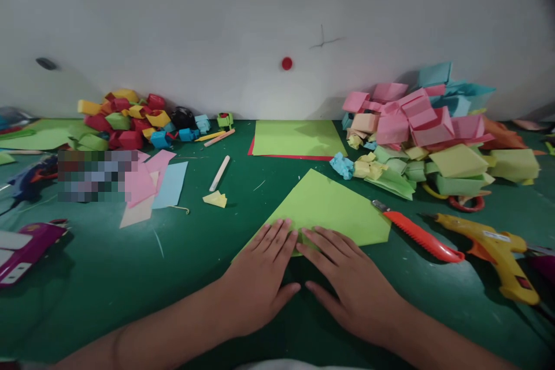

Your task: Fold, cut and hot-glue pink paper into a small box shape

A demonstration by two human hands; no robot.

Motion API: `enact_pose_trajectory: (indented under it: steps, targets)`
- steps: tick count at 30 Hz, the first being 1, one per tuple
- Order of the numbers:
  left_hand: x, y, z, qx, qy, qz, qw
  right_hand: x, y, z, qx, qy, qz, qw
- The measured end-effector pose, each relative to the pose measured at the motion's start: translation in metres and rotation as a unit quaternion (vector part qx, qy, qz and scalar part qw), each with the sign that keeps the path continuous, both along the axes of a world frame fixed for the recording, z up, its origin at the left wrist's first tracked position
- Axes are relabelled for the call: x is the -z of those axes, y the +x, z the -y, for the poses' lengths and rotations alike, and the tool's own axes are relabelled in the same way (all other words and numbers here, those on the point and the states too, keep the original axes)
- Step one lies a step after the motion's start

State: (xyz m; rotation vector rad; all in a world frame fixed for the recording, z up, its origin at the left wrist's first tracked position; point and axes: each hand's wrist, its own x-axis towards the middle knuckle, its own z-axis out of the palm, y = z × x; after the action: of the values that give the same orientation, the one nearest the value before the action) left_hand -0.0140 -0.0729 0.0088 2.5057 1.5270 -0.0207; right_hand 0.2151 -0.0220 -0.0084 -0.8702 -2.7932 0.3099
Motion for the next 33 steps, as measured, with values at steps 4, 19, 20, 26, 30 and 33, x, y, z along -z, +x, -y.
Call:
enact_pose_trajectory:
  steps: [4, 19, 20, 26, 30, 33]
  targets:
    - [0.002, 0.001, 0.001, -0.002, -0.002, -0.001, 1.0, -0.001, 0.0, 0.0, -0.001, 0.002, 0.007, 1.0]
    - [-0.004, -0.002, 0.0, 0.011, -0.036, 0.0, 0.999, 0.0, -0.002, 0.0, 0.001, 0.009, 0.005, 1.0]
    - [-0.002, -0.003, 0.0, 0.012, -0.027, 0.001, 1.0, 0.0, -0.002, 0.0, 0.0, 0.007, 0.007, 1.0]
    - [0.001, -0.004, 0.001, 0.018, -0.002, -0.004, 1.0, -0.002, -0.002, 0.0, 0.0, -0.003, 0.011, 1.0]
    - [0.003, -0.004, 0.001, 0.018, 0.01, -0.001, 1.0, -0.003, -0.002, 0.0, 0.0, -0.007, 0.001, 1.0]
    - [0.005, -0.005, 0.001, 0.019, 0.021, 0.004, 1.0, -0.004, -0.002, 0.0, 0.002, -0.009, -0.004, 1.0]
